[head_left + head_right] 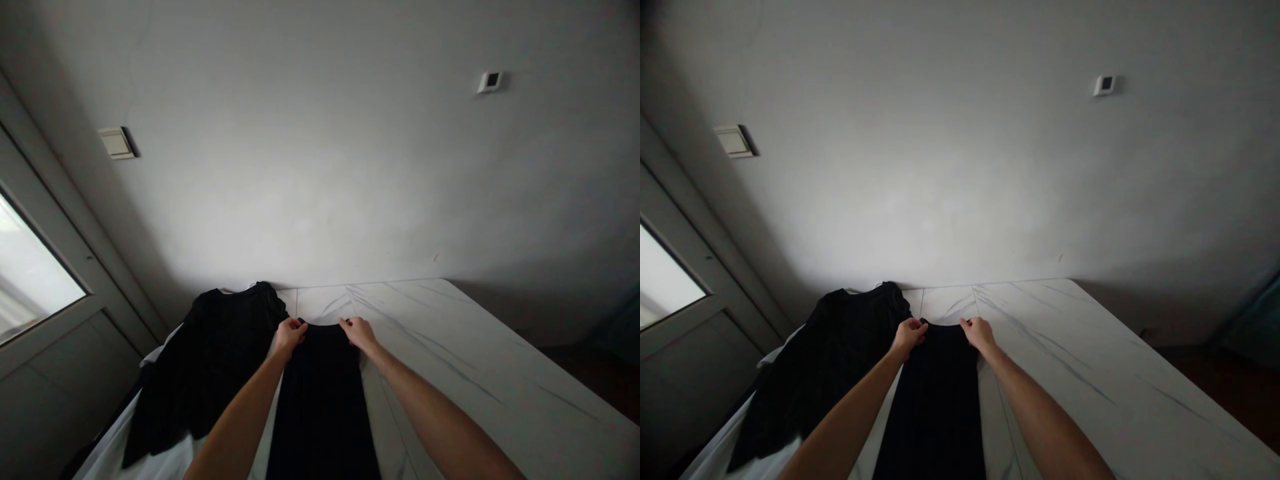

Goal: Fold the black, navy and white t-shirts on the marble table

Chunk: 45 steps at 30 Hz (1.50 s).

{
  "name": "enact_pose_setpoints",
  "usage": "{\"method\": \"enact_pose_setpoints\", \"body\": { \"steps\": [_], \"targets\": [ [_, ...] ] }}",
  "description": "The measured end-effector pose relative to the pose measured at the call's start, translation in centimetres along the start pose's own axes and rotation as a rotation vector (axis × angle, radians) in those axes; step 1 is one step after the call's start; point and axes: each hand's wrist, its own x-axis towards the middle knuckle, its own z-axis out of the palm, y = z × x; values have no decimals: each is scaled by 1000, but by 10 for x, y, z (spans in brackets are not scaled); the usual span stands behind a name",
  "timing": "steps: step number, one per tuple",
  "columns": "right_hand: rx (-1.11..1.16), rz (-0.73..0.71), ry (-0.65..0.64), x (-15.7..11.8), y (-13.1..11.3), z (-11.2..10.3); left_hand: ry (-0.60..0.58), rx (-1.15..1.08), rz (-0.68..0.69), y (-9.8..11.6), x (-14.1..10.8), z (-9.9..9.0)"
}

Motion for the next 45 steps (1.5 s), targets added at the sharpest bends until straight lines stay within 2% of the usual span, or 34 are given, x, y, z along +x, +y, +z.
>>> {"method": "enact_pose_setpoints", "body": {
  "steps": [3, 5, 8, 10, 13, 15, 17, 19, 21, 23, 24, 25, 27, 29, 30, 32, 34, 35, 37, 39, 41, 42, 44, 45],
  "targets": [
    [29, 83, 54, -3, 7, -5, -36, -123, -20, 6, -9, -19],
    [66, 81, 50, -7, 14, -11, -67, -172, -27, 10, -17, -37],
    [224, 30, 76, -24, 23, -27, -65, -204, -29, 14, -36, -73],
    [415, 11, 51, -44, 26, -41, -43, -187, -9, 15, -59, -102],
    [678, -39, -186, -90, 23, -60, -22, 15, 120, 7, -114, -150],
    [770, -92, -375, -127, 17, -70, -66, 231, 197, -4, -161, -182],
    [826, -148, -515, -163, 6, -79, -151, 398, 187, -20, -208, -217],
    [888, -198, -640, -191, -9, -86, -180, 474, 139, -32, -248, -253],
    [974, -219, -741, -207, -31, -91, -67, 422, 108, -31, -274, -290],
    [1073, -200, -777, -211, -62, -94, 88, 307, 72, -13, -281, -323],
    [1118, -178, -762, -208, -79, -94, 135, 260, 55, 3, -276, -337],
    [1158, -149, -723, -202, -98, -94, 128, 237, 54, 21, -267, -349],
    [1209, -101, -597, -179, -138, -91, 161, 248, 136, 58, -234, -366],
    [1218, -103, -426, -142, -174, -78, 271, 320, 251, 84, -182, -378],
    [1207, -132, -330, -118, -191, -67, 323, 384, 303, 90, -150, -382],
    [1148, -231, -123, -62, -217, -36, 398, 558, 358, 88, -78, -388],
    [1031, -325, 75, 1, -236, 7, 447, 698, 318, 70, -6, -389],
    [964, -335, 137, 31, -244, 29, 460, 726, 256, 59, 28, -387],
    [814, -250, 164, 85, -254, 72, 482, 746, 171, 33, 83, -379],
    [682, -120, 158, 122, -259, 107, 534, 745, 128, 7, 119, -366],
    [574, -116, 192, 135, -258, 131, 550, 754, 161, -21, 133, -348],
    [522, -195, 220, 133, -256, 140, 512, 768, 209, -38, 131, -337],
    [392, -478, 229, 112, -248, 154, 353, 816, 353, -76, 112, -316],
    [315, -636, 192, 96, -242, 160, 264, 842, 420, -97, 95, -305]
  ]
}}
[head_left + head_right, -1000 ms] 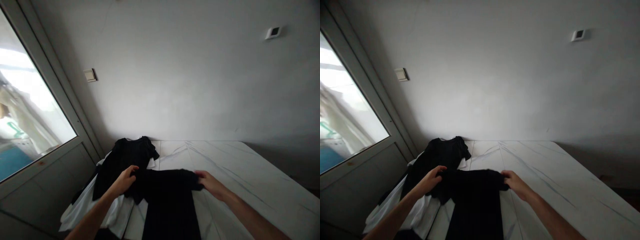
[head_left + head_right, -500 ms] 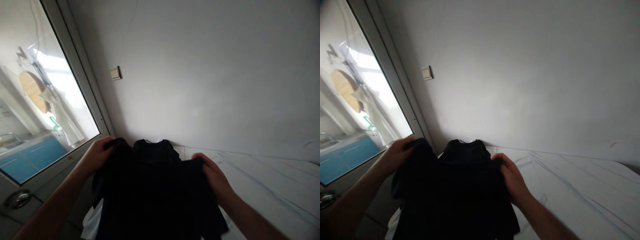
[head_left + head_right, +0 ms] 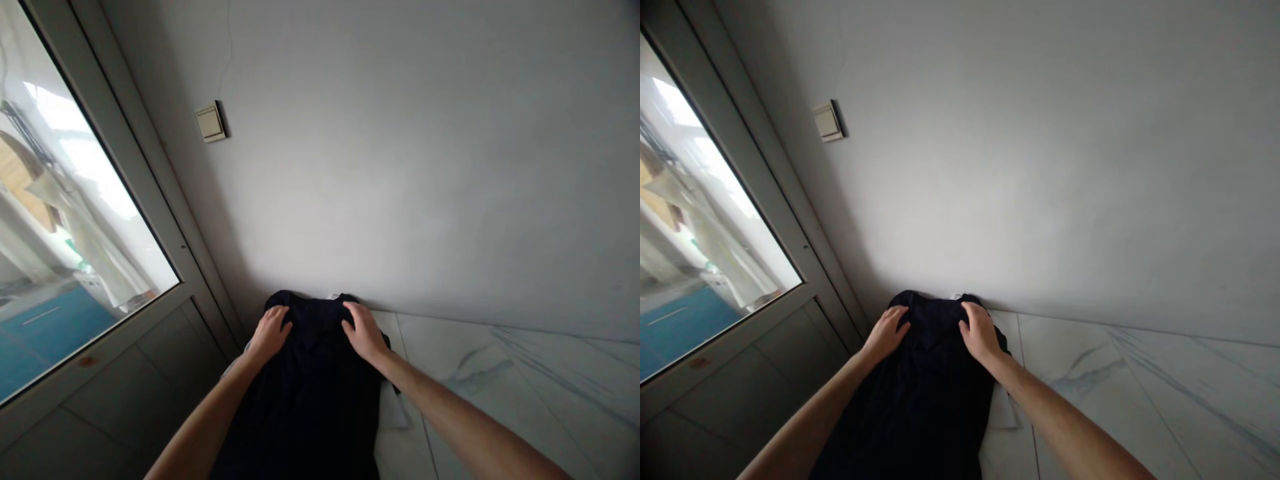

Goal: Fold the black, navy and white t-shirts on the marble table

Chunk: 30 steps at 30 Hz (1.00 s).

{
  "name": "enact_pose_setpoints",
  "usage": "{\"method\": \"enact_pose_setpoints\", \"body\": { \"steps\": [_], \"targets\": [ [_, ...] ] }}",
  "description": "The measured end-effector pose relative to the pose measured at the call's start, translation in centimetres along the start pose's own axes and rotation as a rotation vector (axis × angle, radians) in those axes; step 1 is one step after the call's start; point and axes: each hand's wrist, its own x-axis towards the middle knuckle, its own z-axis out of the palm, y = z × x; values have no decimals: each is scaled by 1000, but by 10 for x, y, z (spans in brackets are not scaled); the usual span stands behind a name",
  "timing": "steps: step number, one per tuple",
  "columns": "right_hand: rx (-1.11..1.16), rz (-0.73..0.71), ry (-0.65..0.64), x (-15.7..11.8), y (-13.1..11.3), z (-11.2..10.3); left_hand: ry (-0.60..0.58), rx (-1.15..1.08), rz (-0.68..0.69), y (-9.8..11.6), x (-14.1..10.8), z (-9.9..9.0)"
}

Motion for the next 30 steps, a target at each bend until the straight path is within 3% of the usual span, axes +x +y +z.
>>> {"method": "enact_pose_setpoints", "body": {
  "steps": [2, 5, 8, 12, 16, 20, 22, 26, 30],
  "targets": [
    [-59, -204, -219, -37, -9, 2, -57, 30, 69, 1, -55, 25],
    [-160, -221, -481, -76, -19, 3, -205, 62, 23, 5, -123, 42],
    [-223, -156, -571, -84, -28, 2, -313, 91, -52, 16, -151, 36],
    [-262, -113, -621, -86, -45, -17, -272, 172, -139, 38, -173, 18],
    [-213, -159, -585, -141, -44, -60, -224, 205, -217, 55, -207, 14],
    [-175, -223, -493, -221, -4, -109, -212, 215, -262, 64, -217, 13],
    [-161, -193, -394, -246, 17, -125, -214, 201, -276, 66, -215, 10],
    [-56, -137, -175, -258, 33, -135, -220, 168, -301, 68, -214, 7],
    [82, -75, -80, -253, 30, -134, -234, 171, -331, 65, -216, 10]
  ]
}}
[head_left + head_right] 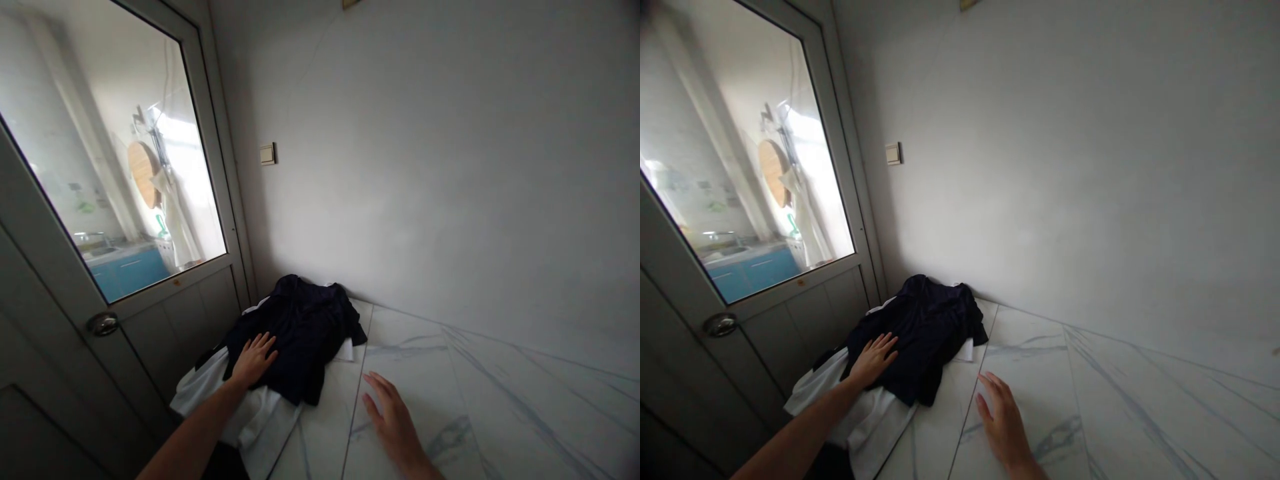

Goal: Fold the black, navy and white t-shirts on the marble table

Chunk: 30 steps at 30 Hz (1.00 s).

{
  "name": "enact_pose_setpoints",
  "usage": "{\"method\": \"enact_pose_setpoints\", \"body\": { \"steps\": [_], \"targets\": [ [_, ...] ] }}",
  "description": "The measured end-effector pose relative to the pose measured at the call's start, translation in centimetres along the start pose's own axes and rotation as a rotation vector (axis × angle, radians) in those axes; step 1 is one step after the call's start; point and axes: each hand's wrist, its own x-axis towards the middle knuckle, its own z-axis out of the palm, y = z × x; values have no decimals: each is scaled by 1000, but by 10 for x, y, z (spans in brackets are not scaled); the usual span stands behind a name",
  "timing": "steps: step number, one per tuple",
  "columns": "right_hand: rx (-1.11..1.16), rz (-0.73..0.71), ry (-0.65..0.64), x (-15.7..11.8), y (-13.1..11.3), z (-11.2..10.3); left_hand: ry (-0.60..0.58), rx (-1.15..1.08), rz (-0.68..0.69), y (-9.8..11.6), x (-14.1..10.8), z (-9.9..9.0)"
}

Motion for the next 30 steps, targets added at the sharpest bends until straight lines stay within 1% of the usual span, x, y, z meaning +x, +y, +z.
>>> {"method": "enact_pose_setpoints", "body": {
  "steps": [3, 7, 10, 13, 19, 26, 28, 30],
  "targets": [
    [133, 104, 45, 1, 1, -4, 7, 19, 4, -3, 2, 4],
    [311, 309, 92, 3, 5, -12, 23, 52, 21, -4, 3, 6],
    [391, 389, 115, 6, 5, -18, 42, 57, 23, -3, 2, 6],
    [393, 402, 105, 9, 2, -22, 48, 46, 31, -2, 1, 4],
    [307, 403, 61, 12, -5, -23, 41, 20, 24, -1, 1, 1],
    [274, 436, 5, 9, -1, -21, 28, -17, 29, -1, 2, 2],
    [260, 444, -6, 9, 0, -21, 42, -65, 23, 0, 1, 1],
    [247, 450, -9, 9, -1, -22, 89, -144, 4, 0, 0, -1]
  ]
}}
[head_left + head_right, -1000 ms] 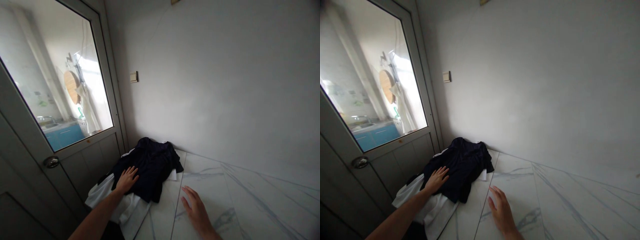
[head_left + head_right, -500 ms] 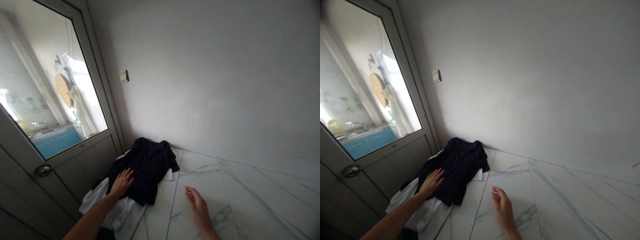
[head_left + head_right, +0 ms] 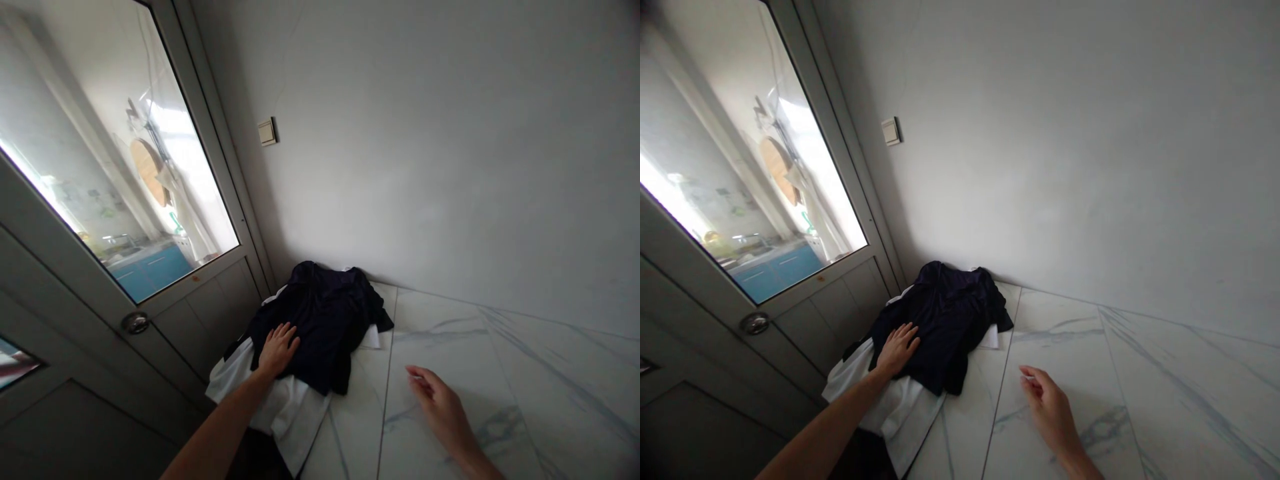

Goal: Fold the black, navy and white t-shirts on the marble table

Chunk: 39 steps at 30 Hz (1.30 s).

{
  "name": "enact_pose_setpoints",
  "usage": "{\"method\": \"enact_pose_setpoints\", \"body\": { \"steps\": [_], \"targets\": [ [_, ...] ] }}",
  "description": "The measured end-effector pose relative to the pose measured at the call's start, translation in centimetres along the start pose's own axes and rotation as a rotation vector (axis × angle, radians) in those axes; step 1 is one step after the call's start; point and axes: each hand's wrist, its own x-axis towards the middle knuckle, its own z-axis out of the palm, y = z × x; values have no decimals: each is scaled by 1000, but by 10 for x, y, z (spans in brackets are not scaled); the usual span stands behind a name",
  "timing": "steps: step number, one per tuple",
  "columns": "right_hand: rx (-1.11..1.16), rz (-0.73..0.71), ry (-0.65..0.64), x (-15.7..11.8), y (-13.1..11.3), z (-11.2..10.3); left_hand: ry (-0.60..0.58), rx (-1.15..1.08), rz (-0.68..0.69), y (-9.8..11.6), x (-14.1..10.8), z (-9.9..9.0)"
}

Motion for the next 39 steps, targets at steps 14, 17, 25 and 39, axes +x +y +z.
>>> {"method": "enact_pose_setpoints", "body": {
  "steps": [14, 17, 25, 39],
  "targets": [
    [-120, -79, -17, -3, -14, 9, 318, -459, -180, -21, -1, -2],
    [-169, -104, -49, -5, -13, 11, 290, -469, -166, -21, -1, 0],
    [-296, -269, -291, -12, -56, 39, 445, -454, -121, -40, 25, -11],
    [-415, -563, -362, -5, -109, 141, 168, -94, -257, -98, 78, -56]
  ]
}}
